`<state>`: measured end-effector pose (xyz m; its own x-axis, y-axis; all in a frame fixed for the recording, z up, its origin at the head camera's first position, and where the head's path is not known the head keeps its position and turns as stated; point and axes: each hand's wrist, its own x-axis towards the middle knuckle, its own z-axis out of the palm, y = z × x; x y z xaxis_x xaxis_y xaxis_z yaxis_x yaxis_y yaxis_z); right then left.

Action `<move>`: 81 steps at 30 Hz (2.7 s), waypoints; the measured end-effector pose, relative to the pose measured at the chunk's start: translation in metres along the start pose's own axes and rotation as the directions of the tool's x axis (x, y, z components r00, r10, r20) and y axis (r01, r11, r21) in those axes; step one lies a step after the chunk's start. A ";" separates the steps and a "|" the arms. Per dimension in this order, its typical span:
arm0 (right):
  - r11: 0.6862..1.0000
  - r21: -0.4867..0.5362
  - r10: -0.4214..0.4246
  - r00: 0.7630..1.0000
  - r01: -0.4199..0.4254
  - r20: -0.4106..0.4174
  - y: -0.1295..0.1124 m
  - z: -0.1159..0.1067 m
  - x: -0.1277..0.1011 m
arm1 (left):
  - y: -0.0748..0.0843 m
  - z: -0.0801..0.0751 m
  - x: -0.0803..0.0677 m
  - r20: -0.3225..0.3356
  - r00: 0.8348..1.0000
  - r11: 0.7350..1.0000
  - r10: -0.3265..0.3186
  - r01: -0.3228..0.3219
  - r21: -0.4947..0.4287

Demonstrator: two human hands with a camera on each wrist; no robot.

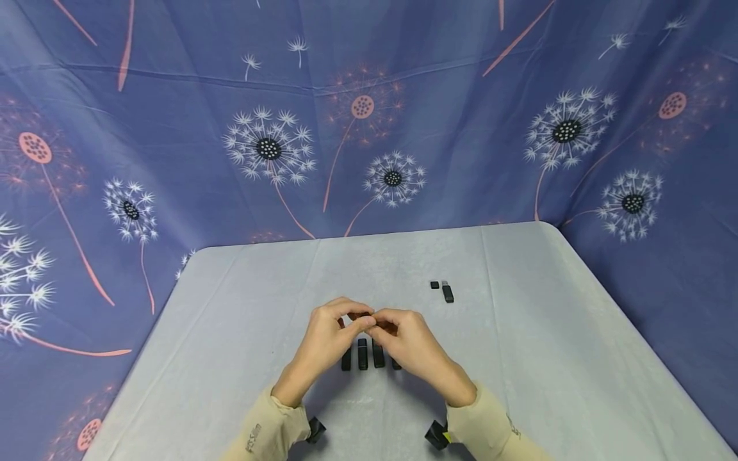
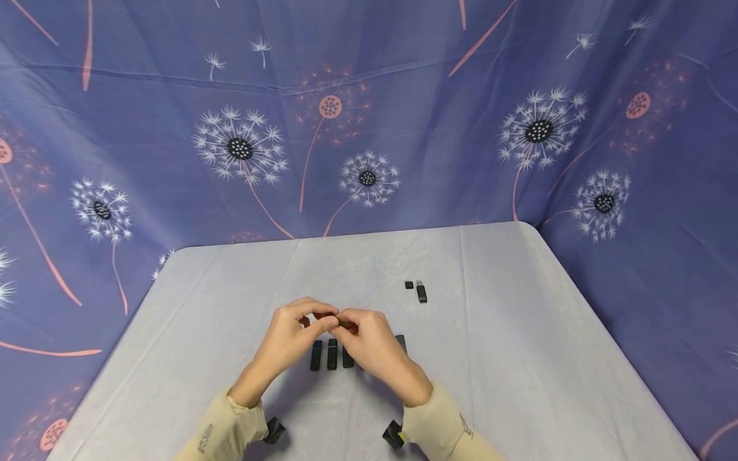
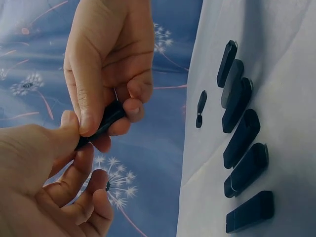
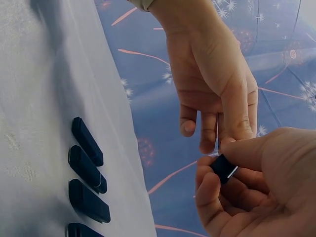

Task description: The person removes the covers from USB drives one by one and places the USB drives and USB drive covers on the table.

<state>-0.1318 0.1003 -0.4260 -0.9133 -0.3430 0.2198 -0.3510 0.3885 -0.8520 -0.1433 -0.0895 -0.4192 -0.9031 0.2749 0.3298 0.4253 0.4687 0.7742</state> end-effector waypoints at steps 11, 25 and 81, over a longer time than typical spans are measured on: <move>0.997 -0.032 -0.075 0.997 0.076 0.016 0.000 0.000 0.000 | 0.000 0.001 0.000 -0.033 0.999 0.999 -0.008 0.010 0.033; 0.994 -0.039 -0.103 0.994 0.104 0.038 -0.002 0.001 0.000 | -0.001 -0.002 0.003 -0.066 0.994 0.996 -0.084 0.083 -0.016; 0.989 -0.052 0.132 0.981 -0.141 -0.141 0.006 -0.002 -0.001 | -0.012 -0.002 0.007 -0.101 0.993 0.997 -0.067 0.064 -0.040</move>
<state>-0.1336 0.1045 -0.4309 -0.9716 -0.1643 0.1703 -0.2294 0.4767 -0.8486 -0.1553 -0.0949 -0.4254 -0.9310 0.1563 0.3299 0.3645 0.4511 0.8147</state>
